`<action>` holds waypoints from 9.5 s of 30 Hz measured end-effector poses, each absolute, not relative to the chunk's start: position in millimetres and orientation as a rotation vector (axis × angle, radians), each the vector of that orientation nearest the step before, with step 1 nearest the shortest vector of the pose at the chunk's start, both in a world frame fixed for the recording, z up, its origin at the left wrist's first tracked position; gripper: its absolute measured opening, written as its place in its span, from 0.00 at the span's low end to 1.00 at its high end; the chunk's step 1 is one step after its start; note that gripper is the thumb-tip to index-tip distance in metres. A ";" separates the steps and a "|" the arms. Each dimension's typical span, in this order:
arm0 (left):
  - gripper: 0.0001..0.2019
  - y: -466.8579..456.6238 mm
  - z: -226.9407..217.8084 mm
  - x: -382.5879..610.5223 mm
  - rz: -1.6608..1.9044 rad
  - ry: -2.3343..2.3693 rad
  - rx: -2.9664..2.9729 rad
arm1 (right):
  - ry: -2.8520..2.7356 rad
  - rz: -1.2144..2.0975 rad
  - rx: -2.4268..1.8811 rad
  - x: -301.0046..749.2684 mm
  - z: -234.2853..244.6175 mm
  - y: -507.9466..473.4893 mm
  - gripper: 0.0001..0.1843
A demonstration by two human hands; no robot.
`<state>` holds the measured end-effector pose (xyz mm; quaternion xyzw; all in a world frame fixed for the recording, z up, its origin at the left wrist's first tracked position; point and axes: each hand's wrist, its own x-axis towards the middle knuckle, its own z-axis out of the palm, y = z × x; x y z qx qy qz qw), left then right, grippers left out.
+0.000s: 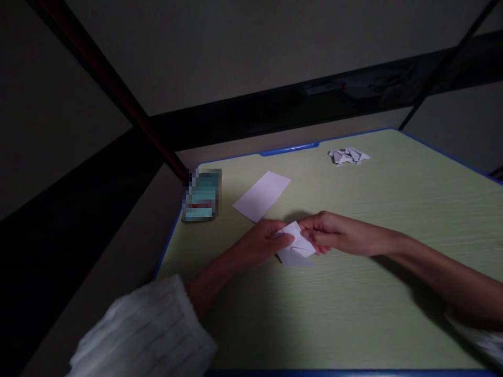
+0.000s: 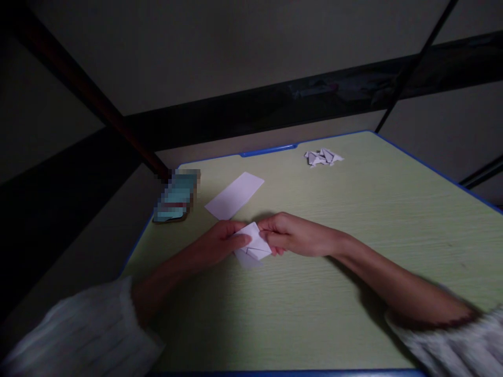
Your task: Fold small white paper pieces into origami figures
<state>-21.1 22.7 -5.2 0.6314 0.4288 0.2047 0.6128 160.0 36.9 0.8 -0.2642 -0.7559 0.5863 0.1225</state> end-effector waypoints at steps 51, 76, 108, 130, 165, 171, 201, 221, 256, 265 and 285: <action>0.09 20.2 3.3 -13.9 0.930 1.059 1.011 | -1.555 1.100 -0.885 138.6 -0.8 22.7 0.04; 0.10 20.7 0.3 -15.0 0.920 0.944 0.961 | -1.966 1.036 -0.624 150.8 1.5 32.7 0.05; 0.11 21.0 1.6 -10.6 1.107 1.107 0.919 | -1.437 1.494 -1.013 137.9 -3.9 29.6 0.06; 0.08 20.4 2.6 -11.9 1.042 1.156 1.010 | -1.387 1.524 -1.036 136.6 -3.9 29.7 0.06; 0.06 16.9 5.7 -11.5 1.044 1.099 1.077 | -1.736 1.439 -0.871 136.3 -0.3 24.6 0.13; 0.07 14.8 3.4 -12.1 1.024 0.956 1.045 | -1.763 1.337 -0.789 136.3 -1.3 20.6 0.14; 0.07 17.8 -2.4 -13.1 1.098 1.000 1.063 | -1.573 1.486 -0.944 132.3 -1.9 23.6 0.17; 0.07 12.1 4.5 -9.6 0.911 1.161 1.133 | -1.619 1.255 -0.986 135.7 -2.6 26.7 0.14; 0.09 21.5 -6.6 -11.0 1.173 1.105 0.746 | -1.630 1.212 -0.755 134.5 -6.4 23.4 0.06; 0.10 18.2 -0.6 -10.6 1.174 1.183 0.932 | -1.431 1.286 -0.873 135.1 -4.0 30.2 0.07; 0.08 19.1 -0.8 -12.7 1.117 1.206 1.087 | -1.673 1.163 -0.753 140.5 -4.9 30.7 0.08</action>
